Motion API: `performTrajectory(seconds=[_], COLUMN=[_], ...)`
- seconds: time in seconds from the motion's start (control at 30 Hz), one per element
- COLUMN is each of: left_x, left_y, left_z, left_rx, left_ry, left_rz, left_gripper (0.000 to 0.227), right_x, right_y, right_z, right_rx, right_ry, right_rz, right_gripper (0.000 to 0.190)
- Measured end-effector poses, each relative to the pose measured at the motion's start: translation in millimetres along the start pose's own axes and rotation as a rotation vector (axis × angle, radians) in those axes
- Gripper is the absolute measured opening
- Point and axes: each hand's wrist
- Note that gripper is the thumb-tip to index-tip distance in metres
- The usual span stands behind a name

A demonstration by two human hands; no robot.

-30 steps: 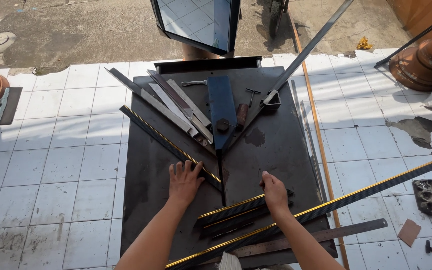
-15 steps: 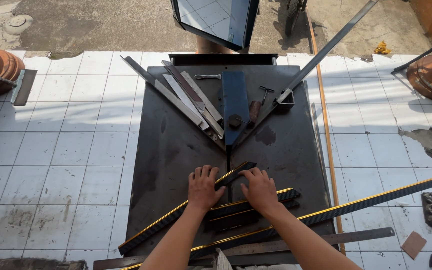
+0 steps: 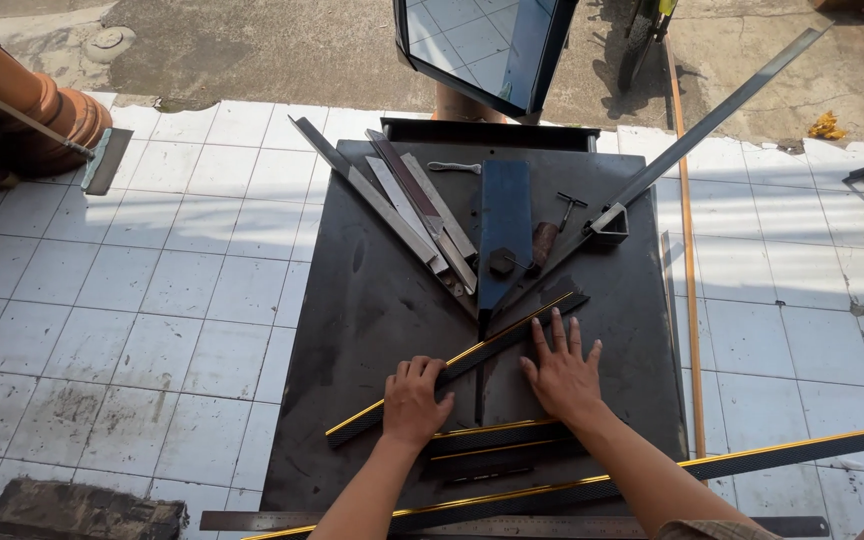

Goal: The person positions long black and gold metal frame pieces on a miter saw table, aligns them with the blade, and cuts them into shorter segments. The person repeats this process for several pieces, stacking the cut segments on the table.

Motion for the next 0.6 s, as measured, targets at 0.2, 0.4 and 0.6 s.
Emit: performTrajectory(seconds=[0.2,0.4,0.6], left_x=[13.8,22.2,25.0], left_y=[13.8,-0.8,-6.1], left_z=[-14.9,-2.1,1.8], left_rx=[-0.021,0.043,0.017], left_ry=[-0.162,-0.171,-0.178], left_rz=[-0.023,-0.145,-0.131], left_gripper=[0.028,0.026,0.030], right_x=[-6.2,-3.4,36.4], right_y=[8.5,16.9,-15.8], right_z=[-0.1,22.5,52.4], right_rx=[-0.006,0.054,0.235], right_ry=[-0.100,0.072,-0.191], right_rz=[0.091,0.396,0.677], right_gripper=[0.061,0.065,0.056])
Point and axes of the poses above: each hand's wrist, its own z-axis towards the middle knuckle, its own x-axis out of the palm, y = z × x, and after that the axes turned 8 degrees about -z, right-handed
